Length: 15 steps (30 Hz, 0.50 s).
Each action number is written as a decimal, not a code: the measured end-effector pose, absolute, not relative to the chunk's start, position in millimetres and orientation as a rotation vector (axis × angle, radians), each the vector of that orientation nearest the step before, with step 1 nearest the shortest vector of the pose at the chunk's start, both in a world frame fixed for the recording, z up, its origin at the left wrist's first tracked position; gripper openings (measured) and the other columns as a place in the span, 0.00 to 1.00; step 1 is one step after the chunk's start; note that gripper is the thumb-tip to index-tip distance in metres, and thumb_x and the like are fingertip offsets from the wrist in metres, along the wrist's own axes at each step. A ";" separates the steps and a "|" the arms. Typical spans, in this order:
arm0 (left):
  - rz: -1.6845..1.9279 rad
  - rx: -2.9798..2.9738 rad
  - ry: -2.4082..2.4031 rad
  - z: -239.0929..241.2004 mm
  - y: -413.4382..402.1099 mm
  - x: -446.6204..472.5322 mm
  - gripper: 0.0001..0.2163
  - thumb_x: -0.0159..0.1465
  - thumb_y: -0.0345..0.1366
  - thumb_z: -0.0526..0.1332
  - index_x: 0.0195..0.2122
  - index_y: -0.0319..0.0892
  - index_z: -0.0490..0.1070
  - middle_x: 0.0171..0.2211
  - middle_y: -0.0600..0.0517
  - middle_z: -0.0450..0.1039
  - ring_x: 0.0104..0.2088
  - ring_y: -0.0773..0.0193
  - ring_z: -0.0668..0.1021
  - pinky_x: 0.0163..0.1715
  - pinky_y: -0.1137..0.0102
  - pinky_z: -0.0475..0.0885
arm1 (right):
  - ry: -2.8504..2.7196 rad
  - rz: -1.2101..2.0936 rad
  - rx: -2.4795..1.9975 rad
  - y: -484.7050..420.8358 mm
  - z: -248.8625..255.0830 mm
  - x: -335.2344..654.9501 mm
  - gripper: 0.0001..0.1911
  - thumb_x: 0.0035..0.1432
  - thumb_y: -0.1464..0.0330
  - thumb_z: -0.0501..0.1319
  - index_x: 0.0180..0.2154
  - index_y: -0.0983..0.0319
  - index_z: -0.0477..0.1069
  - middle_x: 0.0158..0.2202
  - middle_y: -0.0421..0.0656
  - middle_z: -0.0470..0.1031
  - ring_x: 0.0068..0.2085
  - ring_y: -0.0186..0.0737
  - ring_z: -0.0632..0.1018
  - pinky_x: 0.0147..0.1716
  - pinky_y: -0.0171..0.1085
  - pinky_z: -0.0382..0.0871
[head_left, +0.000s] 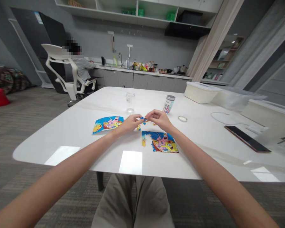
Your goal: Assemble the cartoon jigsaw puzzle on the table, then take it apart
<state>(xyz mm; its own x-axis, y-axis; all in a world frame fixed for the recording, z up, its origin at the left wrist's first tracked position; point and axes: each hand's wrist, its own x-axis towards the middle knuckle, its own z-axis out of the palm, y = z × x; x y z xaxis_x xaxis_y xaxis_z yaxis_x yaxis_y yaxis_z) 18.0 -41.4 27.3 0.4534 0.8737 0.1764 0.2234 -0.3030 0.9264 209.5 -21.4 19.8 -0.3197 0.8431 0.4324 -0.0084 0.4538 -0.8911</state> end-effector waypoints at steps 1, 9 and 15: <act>0.886 1.802 0.939 27.1 -40.8 18.0 0.17 0.58 0.50 0.64 0.30 0.39 0.68 0.12 0.64 0.50 0.14 0.75 0.53 0.15 0.75 0.44 | -1.672 1.041 -0.735 -21.2 19.8 209.7 0.15 0.43 0.60 0.73 0.29 0.63 0.73 0.29 0.42 0.78 0.33 0.38 0.79 0.38 0.39 0.74; 0.848 1.888 0.938 25.1 -36.4 16.9 0.17 0.58 0.50 0.64 0.28 0.37 0.72 0.13 0.62 0.52 0.15 0.74 0.55 0.16 0.74 0.48 | -1.691 1.068 -0.776 -23.6 23.3 210.3 0.16 0.45 0.58 0.71 0.32 0.62 0.74 0.31 0.42 0.79 0.33 0.37 0.77 0.34 0.37 0.72; 0.857 1.925 0.921 23.3 -37.0 16.8 0.16 0.59 0.47 0.63 0.28 0.37 0.73 0.14 0.61 0.52 0.16 0.74 0.54 0.17 0.74 0.47 | -1.699 1.101 -0.777 -23.5 22.5 209.3 0.17 0.48 0.56 0.69 0.35 0.61 0.76 0.31 0.41 0.78 0.32 0.35 0.76 0.31 0.35 0.69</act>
<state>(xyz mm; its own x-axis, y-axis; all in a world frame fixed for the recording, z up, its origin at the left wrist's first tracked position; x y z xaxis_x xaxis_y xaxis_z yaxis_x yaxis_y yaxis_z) 16.8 -37.0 23.3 0.5015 0.8365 0.2208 0.2804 -0.3986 0.8732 209.3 -23.5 22.5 -0.3621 0.8582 0.3637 0.0190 0.3969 -0.9177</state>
